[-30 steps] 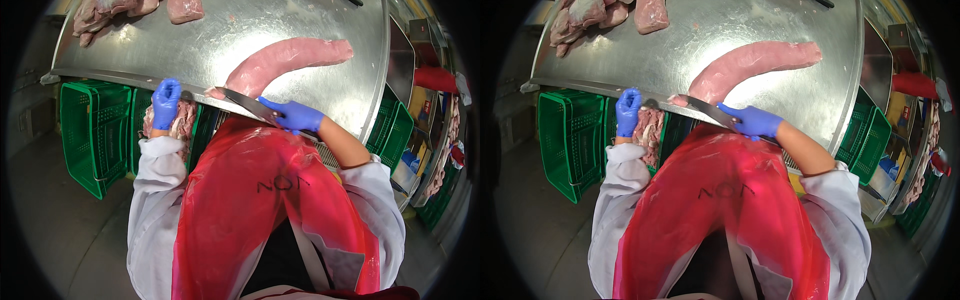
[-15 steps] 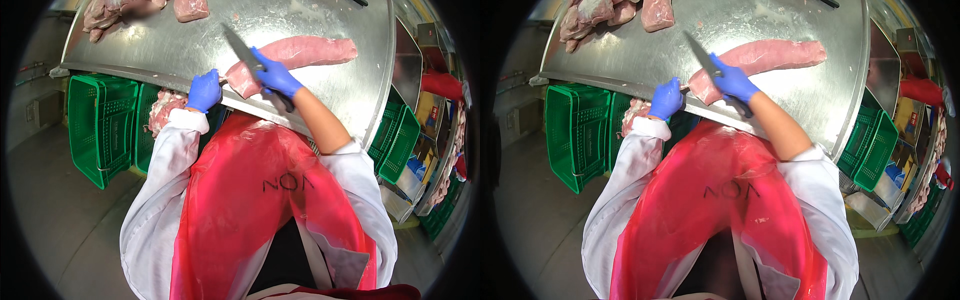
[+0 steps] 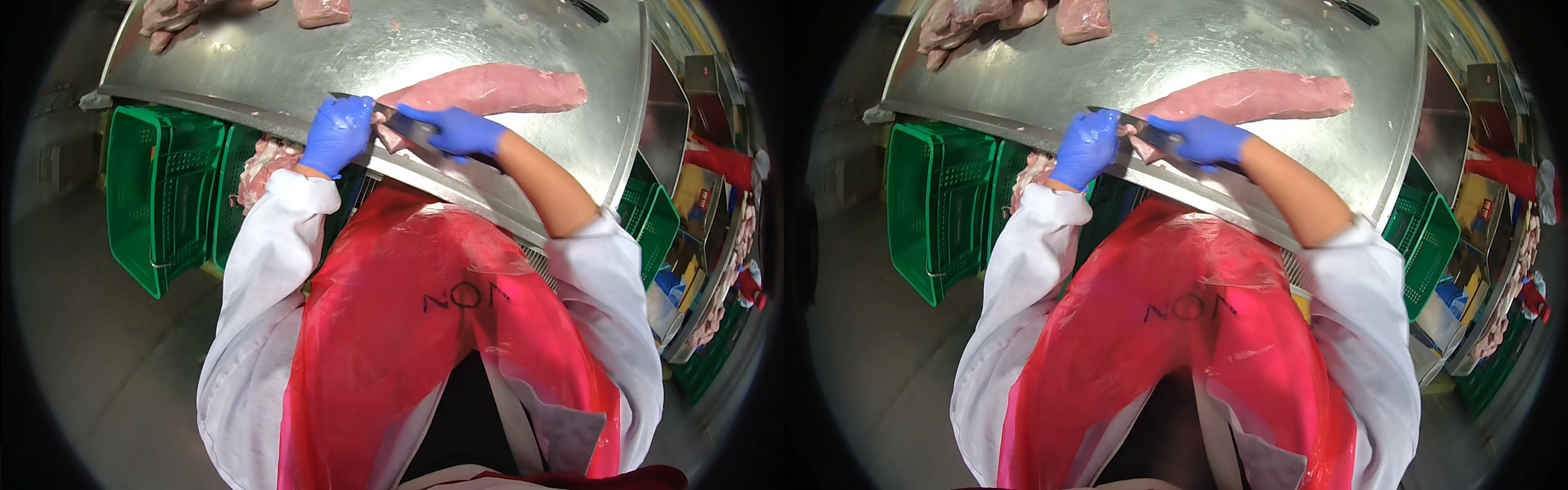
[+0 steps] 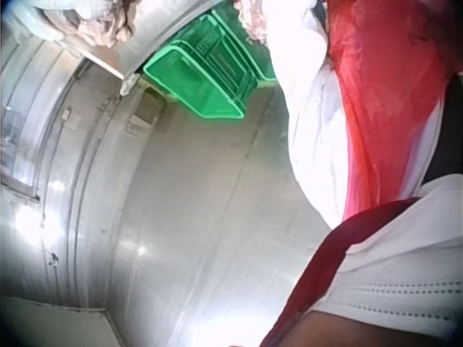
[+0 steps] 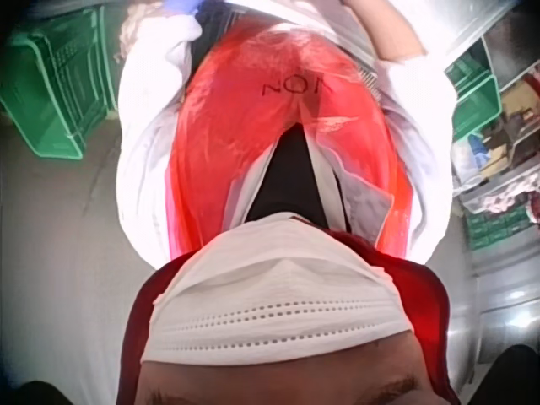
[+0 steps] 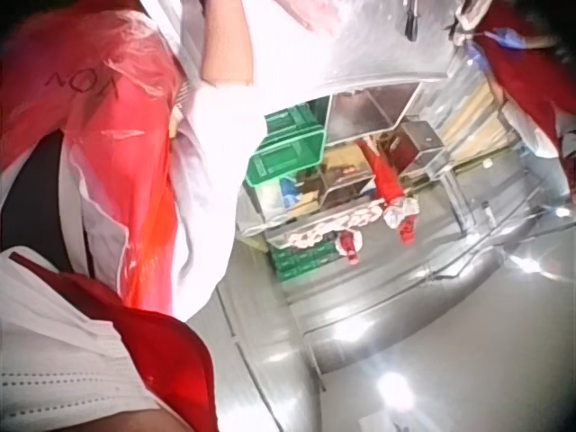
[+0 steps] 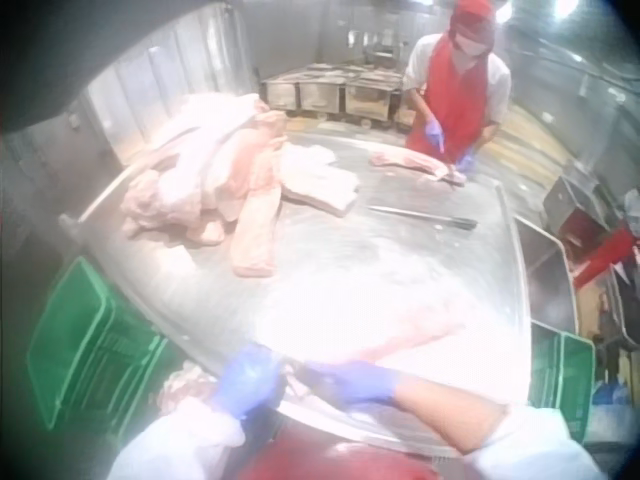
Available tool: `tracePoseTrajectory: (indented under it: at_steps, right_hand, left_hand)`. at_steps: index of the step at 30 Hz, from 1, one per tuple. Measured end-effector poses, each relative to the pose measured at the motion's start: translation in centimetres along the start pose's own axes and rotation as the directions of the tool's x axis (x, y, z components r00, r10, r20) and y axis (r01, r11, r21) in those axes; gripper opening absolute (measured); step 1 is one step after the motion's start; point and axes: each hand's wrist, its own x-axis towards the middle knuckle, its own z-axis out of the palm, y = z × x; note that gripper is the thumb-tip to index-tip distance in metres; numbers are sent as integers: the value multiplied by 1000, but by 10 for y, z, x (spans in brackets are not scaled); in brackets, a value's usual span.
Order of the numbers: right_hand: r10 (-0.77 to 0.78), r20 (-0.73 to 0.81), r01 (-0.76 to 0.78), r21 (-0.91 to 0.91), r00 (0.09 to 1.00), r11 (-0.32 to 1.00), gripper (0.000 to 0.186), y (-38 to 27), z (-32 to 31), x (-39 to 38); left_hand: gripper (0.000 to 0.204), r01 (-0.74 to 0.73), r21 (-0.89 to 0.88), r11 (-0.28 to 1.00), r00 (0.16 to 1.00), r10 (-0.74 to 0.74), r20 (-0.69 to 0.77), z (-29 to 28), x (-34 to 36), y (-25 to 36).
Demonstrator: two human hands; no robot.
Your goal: The person trims fat and connective tissue from large cuts of raw meat using a knife on a stainless steel table. They repeatedly reposition the meat, slice off unwanted portions, and place the trimmed pieces into green crates below the table.
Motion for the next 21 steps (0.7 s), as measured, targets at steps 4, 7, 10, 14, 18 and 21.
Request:
tracePoseTrajectory:
  at_steps: [4,7,10,14,18,21]
  right_hand:
    - [-20,9,19,23,1000,1000,77,1,7,9]
    - [18,190,-26,42,982,999,77,21,12,-68]
    - [147,85,-168,362,985,917,73,57,10,-118]
    - [375,-666,142,587,645,797,77,151,-2,-100]
    - [565,-759,332,650,324,684,84,220,-43,-65]
    - [581,-769,133,627,268,768,85,245,-58,-58]
  left_hand:
    - [31,-13,-41,999,997,10,-82,-11,-27,-35]
    - [36,183,34,983,970,-186,159,-54,-64,-72]
    - [51,221,177,959,860,-277,428,-46,-106,-110]
    - [67,127,89,988,927,-151,345,-11,-53,-97]
    - [69,325,-684,653,943,-275,186,99,51,-38]
    - [74,243,-556,795,939,-50,339,122,78,18]
